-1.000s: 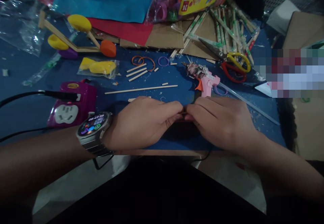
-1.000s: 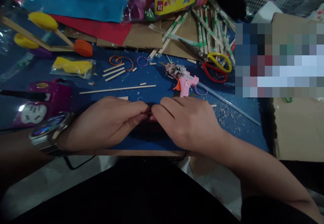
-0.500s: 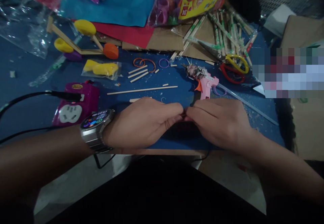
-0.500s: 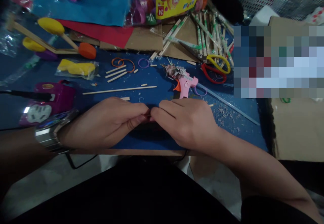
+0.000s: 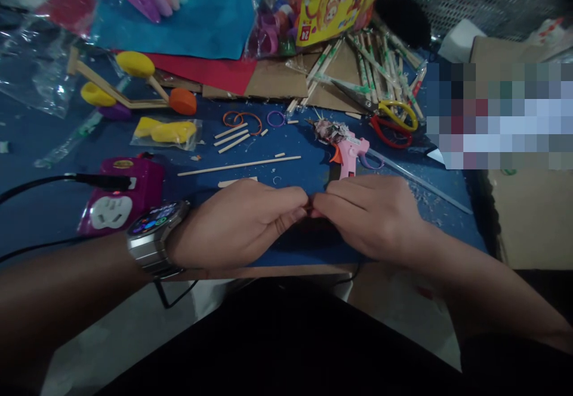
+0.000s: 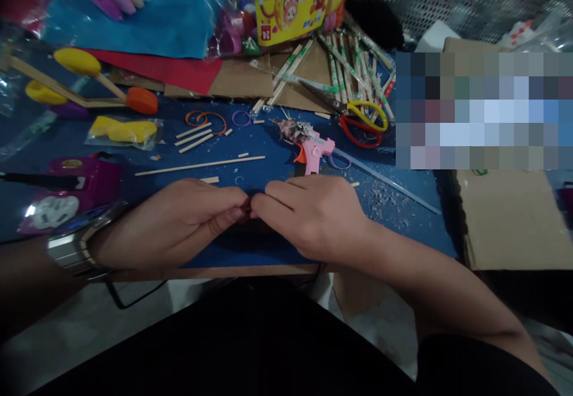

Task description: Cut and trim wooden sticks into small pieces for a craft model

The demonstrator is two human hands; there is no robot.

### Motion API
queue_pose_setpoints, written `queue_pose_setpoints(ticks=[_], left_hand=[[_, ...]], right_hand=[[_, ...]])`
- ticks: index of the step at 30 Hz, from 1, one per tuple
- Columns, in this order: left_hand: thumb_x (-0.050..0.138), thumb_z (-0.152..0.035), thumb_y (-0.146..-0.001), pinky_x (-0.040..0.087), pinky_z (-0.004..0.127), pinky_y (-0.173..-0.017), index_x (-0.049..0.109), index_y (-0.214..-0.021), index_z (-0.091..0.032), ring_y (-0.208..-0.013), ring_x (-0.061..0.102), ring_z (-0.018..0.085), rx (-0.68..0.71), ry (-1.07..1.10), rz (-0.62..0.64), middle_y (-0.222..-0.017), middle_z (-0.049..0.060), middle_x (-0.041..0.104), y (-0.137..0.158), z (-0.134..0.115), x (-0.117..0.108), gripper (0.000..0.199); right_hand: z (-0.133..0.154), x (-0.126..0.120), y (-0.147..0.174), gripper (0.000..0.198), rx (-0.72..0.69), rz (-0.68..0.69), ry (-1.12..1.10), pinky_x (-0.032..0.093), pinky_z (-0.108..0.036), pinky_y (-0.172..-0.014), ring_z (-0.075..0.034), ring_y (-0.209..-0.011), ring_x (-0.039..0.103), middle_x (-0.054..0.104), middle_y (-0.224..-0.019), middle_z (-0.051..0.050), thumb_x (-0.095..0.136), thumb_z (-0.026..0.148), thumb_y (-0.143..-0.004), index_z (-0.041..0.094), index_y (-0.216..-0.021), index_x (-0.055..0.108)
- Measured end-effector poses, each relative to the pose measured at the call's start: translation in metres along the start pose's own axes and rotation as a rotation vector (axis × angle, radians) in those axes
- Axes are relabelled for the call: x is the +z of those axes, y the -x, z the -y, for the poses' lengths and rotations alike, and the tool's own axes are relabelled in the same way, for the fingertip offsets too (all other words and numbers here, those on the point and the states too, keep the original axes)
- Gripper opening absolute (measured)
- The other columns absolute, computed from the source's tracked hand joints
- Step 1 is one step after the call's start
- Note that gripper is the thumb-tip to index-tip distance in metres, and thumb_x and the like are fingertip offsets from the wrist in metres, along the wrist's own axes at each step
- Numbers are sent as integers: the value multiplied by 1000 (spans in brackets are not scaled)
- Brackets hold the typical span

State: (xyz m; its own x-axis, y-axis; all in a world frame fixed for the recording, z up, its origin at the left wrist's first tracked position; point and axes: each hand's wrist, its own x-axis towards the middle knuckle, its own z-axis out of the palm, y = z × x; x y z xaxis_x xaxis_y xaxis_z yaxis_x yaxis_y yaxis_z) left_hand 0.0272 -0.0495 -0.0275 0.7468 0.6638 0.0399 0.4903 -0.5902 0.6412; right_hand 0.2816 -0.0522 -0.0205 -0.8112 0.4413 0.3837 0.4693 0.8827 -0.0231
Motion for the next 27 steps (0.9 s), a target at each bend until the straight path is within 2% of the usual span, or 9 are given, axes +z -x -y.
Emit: queue_pose_setpoints(ticks=[17, 27], left_hand=[[36, -40, -117, 34, 29, -64, 55, -87, -24, -64, 60, 14, -11, 27, 36, -74, -4, 66, 0, -1, 0, 39], [39, -34, -116, 34, 30, -64, 55, -88, -24, -63, 58, 14, 62, 55, -10, -74, -5, 66, 2, 2, 3, 34]], right_hand=[[1, -5, -1, 24, 15, 30, -32, 37, -34, -62, -15, -67, 49, 62, -77, 1, 51, 17, -112, 17, -100, 72], [1, -5, 1, 23, 0, 22, -44, 39, -35, -63, -15, -68, 52, 64, -78, 0, 51, 16, -113, 17, -102, 72]])
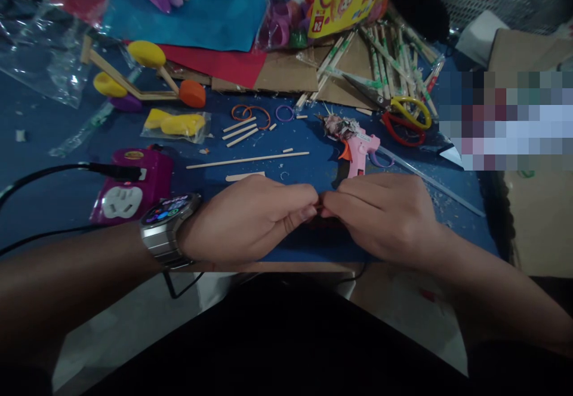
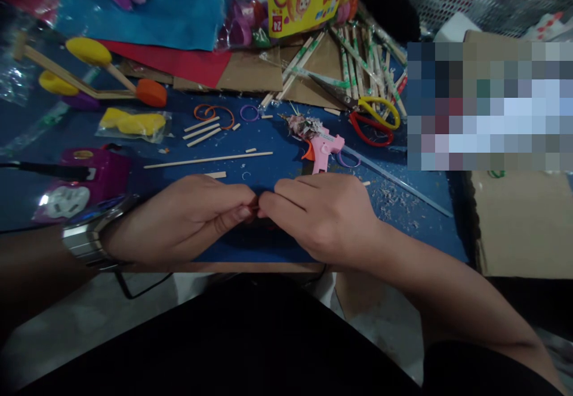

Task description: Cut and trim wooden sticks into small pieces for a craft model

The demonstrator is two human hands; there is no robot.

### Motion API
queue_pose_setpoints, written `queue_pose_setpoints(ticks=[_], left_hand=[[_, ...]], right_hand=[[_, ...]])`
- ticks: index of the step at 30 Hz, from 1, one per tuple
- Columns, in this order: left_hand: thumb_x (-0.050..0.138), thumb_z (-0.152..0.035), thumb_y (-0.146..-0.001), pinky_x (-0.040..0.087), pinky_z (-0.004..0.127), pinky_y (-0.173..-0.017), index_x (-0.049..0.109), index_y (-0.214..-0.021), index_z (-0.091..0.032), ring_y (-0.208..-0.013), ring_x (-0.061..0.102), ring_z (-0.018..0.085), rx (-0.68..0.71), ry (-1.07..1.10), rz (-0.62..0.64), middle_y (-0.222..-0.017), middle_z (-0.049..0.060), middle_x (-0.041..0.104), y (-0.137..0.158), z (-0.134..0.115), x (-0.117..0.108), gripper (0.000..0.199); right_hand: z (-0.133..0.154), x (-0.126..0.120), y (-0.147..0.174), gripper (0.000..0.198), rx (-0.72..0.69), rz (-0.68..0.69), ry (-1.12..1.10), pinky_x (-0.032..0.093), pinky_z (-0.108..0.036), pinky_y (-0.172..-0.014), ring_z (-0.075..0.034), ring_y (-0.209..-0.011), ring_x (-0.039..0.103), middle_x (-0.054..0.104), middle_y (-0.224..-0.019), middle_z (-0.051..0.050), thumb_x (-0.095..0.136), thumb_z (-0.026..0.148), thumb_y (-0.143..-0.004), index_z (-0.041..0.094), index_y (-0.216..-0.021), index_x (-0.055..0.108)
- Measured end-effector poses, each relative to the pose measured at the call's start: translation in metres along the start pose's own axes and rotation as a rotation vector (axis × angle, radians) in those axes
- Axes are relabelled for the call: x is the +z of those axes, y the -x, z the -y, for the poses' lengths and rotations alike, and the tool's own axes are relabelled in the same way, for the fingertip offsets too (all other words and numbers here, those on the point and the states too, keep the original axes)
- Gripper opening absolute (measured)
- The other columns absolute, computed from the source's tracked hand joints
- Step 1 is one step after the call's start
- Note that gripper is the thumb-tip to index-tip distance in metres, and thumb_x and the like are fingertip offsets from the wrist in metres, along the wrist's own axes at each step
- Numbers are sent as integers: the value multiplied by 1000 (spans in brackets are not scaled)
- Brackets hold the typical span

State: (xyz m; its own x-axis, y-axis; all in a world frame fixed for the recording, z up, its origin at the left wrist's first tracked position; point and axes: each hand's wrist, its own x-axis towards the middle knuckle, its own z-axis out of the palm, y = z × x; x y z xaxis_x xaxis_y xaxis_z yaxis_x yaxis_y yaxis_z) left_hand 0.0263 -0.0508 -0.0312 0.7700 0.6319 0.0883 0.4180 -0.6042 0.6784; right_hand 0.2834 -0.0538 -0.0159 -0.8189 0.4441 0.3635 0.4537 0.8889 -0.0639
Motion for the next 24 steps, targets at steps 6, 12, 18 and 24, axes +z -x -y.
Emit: queue_pose_setpoints(ticks=[6, 12, 18, 24], left_hand=[[37, -36, -117, 34, 30, -64, 54, -88, -24, -63, 58, 14, 9, 1, 2, -74, -4, 66, 1, 0, 0, 36], [37, -35, -118, 34, 30, -64, 54, -90, -24, -64, 59, 14, 20, -3, 6, -75, -4, 67, 0, 0, -1, 35], [37, -35, -118, 33, 30, -65, 53, -89, -24, -63, 58, 13, 27, 23, 8, -74, -5, 64, 1, 1, -1, 35], [37, -36, -117, 33, 31, -64, 54, -89, -24, -64, 59, 14, 19, 44, 18, -74, -5, 64, 1, 1, -1, 35]], right_hand=[[1, -1, -1, 25, -1, 2, -8, 40, -34, -62, -15, -68, 52, 64, -77, 0, 51, 17, -113, 17, -100, 72], [1, 0, -1, 24, -6, -16, -15, 40, -33, -63, -15, -68, 52, 63, -77, 0, 52, 16, -112, 16, -99, 72], [1, -1, 0, 26, 3, 8, -24, 41, -32, -65, -15, -69, 54, 64, -78, 0, 49, 17, -113, 16, -101, 72], [0, 1, 1, 23, -7, -13, -35, 40, -34, -63, -16, -68, 54, 63, -78, 0, 52, 16, -112, 16, -100, 72]])
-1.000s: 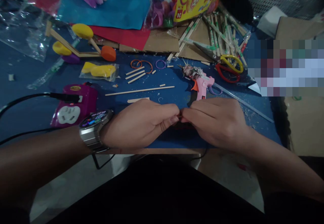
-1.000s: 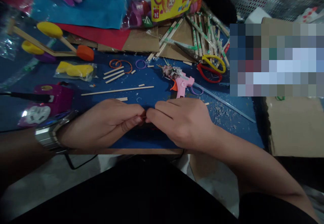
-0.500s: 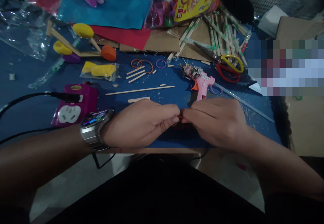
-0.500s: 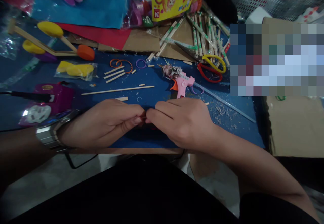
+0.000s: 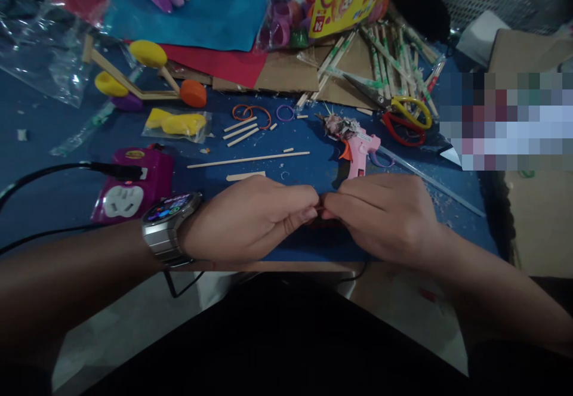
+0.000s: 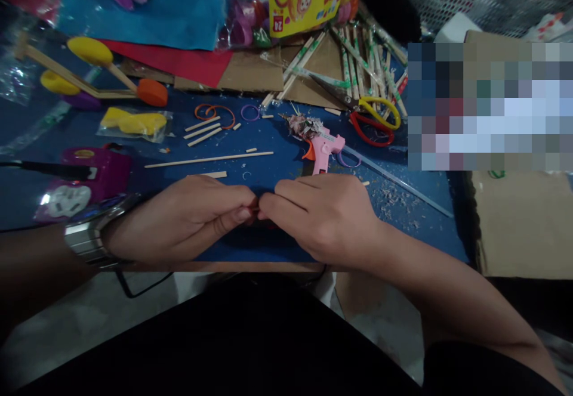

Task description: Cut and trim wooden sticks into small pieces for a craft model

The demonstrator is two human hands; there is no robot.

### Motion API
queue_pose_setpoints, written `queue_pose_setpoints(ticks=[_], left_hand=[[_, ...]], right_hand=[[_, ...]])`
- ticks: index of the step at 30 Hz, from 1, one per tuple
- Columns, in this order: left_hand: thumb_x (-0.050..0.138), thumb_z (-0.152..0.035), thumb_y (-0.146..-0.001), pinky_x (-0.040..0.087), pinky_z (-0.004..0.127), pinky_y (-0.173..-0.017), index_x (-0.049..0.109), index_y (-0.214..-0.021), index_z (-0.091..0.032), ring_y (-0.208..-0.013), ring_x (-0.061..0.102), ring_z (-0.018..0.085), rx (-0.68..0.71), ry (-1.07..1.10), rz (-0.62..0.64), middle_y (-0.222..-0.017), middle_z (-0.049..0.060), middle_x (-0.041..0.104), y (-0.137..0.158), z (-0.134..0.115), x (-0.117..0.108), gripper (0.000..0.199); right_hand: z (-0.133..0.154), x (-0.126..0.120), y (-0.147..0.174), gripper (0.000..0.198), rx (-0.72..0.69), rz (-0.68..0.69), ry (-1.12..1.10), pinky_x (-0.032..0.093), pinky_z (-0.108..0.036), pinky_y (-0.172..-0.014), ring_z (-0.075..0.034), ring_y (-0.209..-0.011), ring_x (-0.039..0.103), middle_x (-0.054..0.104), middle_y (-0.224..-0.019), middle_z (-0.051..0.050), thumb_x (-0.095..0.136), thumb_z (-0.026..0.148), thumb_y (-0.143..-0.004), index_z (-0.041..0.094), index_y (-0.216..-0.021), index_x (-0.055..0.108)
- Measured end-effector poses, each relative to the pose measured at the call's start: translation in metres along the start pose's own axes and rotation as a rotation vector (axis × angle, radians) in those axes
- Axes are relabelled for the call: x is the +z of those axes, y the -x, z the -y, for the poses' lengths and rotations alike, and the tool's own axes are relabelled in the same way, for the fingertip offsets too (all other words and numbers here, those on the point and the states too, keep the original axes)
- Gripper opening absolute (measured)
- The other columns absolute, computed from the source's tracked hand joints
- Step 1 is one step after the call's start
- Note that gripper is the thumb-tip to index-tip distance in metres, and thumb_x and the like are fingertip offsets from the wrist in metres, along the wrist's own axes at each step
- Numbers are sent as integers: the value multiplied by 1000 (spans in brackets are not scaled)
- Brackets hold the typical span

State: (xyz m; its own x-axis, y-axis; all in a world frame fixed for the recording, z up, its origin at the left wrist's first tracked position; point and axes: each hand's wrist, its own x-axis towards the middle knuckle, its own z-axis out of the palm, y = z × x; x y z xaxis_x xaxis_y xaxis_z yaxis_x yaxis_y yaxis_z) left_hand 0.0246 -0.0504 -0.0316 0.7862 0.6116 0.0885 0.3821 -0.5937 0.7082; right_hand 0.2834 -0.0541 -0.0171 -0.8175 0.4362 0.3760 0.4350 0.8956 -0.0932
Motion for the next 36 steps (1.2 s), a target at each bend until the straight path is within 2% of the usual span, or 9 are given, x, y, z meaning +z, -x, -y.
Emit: queue_pose_setpoints(ticks=[36], left_hand=[[38, -32, -117, 32, 31, -62, 53, -91, -24, -60, 54, 14, 74, -23, -8, -71, -6, 59, 0, 1, -1, 32]], right_hand=[[0, -2, 1, 27, -14, 6, 5, 36, -35, -62, -16, -67, 51, 61, -77, 0, 49, 18, -114, 16, -97, 70]])
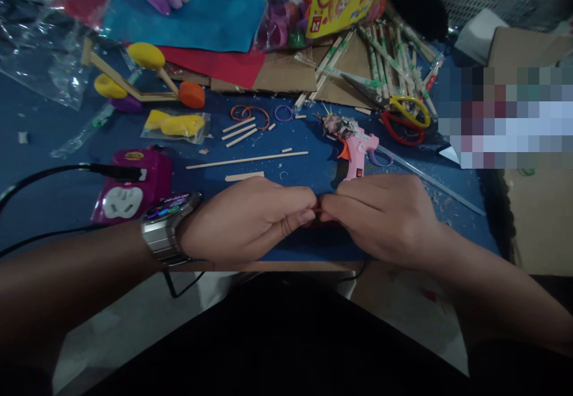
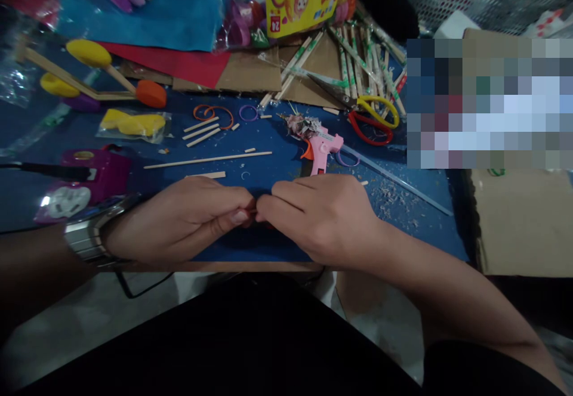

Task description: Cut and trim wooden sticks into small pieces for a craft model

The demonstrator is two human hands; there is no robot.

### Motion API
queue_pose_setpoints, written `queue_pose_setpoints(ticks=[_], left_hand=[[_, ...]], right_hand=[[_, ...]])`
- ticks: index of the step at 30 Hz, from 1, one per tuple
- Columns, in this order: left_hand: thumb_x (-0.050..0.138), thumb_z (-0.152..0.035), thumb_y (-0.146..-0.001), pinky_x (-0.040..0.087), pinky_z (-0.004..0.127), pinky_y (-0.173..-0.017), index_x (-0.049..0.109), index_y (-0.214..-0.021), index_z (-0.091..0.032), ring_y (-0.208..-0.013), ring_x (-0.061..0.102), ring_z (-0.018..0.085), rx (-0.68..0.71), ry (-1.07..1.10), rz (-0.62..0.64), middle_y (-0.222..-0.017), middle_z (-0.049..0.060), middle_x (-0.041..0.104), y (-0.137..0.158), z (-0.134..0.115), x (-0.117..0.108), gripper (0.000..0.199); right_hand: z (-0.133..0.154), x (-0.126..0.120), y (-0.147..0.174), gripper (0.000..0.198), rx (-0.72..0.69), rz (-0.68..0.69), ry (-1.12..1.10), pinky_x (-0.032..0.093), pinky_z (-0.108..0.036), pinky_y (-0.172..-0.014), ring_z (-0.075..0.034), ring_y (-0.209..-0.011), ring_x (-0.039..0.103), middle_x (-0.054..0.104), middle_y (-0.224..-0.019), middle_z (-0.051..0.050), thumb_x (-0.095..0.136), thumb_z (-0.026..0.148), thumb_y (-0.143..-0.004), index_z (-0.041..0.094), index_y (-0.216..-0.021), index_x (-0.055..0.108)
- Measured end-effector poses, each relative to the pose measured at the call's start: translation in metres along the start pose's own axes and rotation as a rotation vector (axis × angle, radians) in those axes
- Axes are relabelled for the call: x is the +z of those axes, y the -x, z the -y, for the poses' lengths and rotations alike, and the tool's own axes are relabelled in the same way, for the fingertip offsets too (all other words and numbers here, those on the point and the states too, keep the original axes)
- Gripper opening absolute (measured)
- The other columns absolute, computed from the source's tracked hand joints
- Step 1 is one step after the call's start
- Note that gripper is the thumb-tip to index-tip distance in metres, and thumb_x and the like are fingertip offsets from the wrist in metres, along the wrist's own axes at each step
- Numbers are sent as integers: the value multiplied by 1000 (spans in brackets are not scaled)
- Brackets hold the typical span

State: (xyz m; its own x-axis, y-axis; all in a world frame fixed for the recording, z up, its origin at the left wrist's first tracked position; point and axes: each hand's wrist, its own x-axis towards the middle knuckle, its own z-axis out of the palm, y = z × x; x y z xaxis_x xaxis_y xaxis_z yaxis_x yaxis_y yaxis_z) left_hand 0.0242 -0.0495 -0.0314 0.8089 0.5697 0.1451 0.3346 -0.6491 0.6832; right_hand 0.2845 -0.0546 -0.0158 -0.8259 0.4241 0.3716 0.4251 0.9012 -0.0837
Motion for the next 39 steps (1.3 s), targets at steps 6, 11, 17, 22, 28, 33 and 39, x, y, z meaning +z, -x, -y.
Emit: queue_pose_setpoints(ticks=[6, 11, 17, 22, 28, 33, 39], left_hand=[[38, -32, -117, 34, 30, -62, 54, -90, -24, -60, 55, 14, -17, 16, 22, -71, -5, 60, -1, -2, -2, 32], [38, -32, -117, 35, 30, -62, 55, -91, -24, -60, 56, 14, -20, 30, 34, -72, -5, 61, -1, -2, -2, 31], [38, -33, -116, 35, 30, -62, 54, -90, -24, -61, 55, 14, -50, 40, 57, -71, -4, 60, -2, -3, -3, 32], [39, -33, -116, 34, 30, -62, 53, -89, -24, -60, 53, 14, -42, 32, 42, -70, -5, 59, -1, -3, -3, 32], [40, -34, -116, 35, 28, -61, 56, -91, -24, -59, 56, 13, -22, 85, 34, -71, -5, 61, -1, -4, -4, 32], [38, -36, -117, 36, 28, -62, 56, -90, -24, -62, 59, 13, -72, 29, 31, -73, -4, 65, -2, -5, -3, 34], [38, -39, -117, 37, 28, -62, 58, -91, -24, -62, 60, 13, -126, -34, 29, -73, -4, 67, -2, -3, -2, 36]], right_hand=[[0, -1, 0, 26, -8, 3, -11, 36, -35, -62, -16, -67, 51, 61, -76, 0, 50, 17, -113, 16, -96, 70], [1, -2, -1, 25, 0, 9, -16, 35, -34, -63, -15, -67, 52, 61, -76, 1, 50, 16, -113, 16, -98, 70], [0, -1, -2, 31, 2, 1, -14, 35, -35, -62, -16, -66, 50, 60, -75, 1, 47, 20, -115, 18, -94, 71], [1, -1, -2, 32, 15, -3, -37, 34, -35, -61, -16, -65, 48, 58, -73, 2, 49, 20, -115, 18, -93, 71], [4, -6, -3, 27, 10, 9, -59, 38, -33, -64, -15, -67, 53, 63, -76, 1, 51, 19, -114, 18, -96, 71], [4, -4, -2, 24, 28, 16, -3, 36, -33, -62, -15, -67, 52, 62, -77, 1, 52, 16, -112, 17, -97, 71], [4, -2, -4, 27, 77, 49, 9, 36, -33, -62, -16, -69, 53, 64, -80, -2, 49, 18, -112, 17, -94, 70]])
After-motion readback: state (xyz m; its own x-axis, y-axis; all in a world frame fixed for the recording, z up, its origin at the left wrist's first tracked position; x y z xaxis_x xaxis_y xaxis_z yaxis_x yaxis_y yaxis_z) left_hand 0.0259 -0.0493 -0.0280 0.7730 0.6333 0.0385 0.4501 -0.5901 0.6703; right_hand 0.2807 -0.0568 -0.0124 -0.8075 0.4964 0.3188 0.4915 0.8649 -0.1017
